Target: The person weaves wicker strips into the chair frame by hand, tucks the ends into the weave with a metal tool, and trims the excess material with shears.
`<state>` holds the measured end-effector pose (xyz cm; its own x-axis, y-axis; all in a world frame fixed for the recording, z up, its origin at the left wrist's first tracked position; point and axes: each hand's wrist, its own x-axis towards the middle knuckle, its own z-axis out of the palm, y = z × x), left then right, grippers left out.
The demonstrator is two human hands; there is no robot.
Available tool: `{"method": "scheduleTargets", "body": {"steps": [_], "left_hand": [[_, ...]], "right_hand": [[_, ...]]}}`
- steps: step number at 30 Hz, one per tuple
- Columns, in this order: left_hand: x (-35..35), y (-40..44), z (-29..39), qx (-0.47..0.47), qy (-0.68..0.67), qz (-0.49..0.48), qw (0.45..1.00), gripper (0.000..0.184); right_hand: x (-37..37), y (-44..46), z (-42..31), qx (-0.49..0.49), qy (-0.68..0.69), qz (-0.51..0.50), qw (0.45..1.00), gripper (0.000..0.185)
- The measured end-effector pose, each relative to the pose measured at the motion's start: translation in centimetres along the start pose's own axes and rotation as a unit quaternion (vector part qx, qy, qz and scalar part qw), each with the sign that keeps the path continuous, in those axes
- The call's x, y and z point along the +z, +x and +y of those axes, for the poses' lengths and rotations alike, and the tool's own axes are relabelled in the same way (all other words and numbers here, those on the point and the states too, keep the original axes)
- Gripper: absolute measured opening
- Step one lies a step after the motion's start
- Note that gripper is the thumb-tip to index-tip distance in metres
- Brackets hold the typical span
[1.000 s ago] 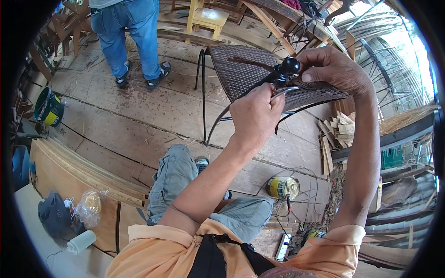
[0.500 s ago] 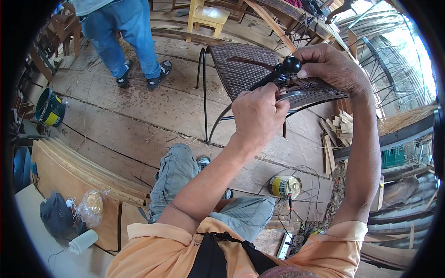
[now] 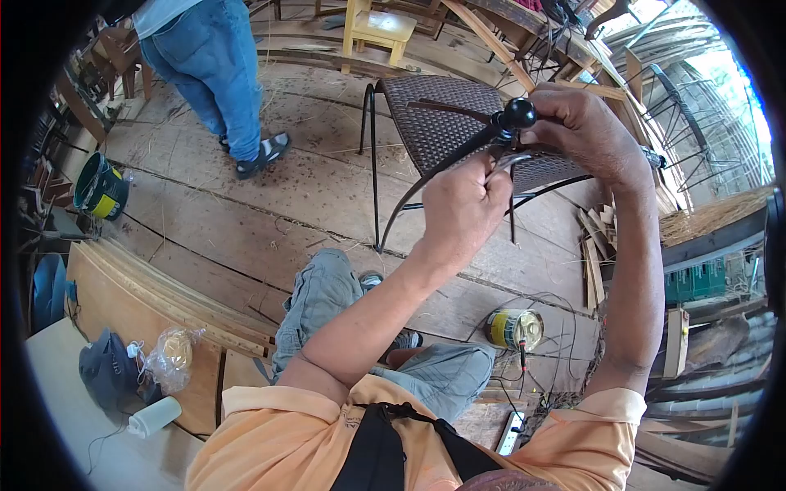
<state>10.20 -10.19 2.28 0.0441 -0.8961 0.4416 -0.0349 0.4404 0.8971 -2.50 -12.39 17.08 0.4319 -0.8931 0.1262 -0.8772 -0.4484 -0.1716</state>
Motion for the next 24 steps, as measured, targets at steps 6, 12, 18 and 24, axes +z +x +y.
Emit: {"method": "scheduleTargets", "body": {"steps": [6,12,18,24], "left_hand": [[0.6,0.0,0.6,0.054,0.051,0.047,0.996,0.022],[-0.3,0.2,0.9,0.0,0.028,0.006,1.0,0.018],[-0.7,0.2,1.5,0.103,0.168,0.055,0.979,0.01],[-0.7,0.5,0.6,0.156,0.134,0.078,0.975,0.011]], "right_hand": [[-0.2,0.3,0.3,0.045,0.033,-0.046,0.997,0.016],[-0.3,0.9,1.4,-0.003,-0.005,-0.059,0.998,0.016],[0.1,0.2,1.4,-0.071,-0.002,-0.012,0.997,0.016],[-0.2,0.2,0.3,-0.026,-0.013,-0.039,0.999,0.017]]}}
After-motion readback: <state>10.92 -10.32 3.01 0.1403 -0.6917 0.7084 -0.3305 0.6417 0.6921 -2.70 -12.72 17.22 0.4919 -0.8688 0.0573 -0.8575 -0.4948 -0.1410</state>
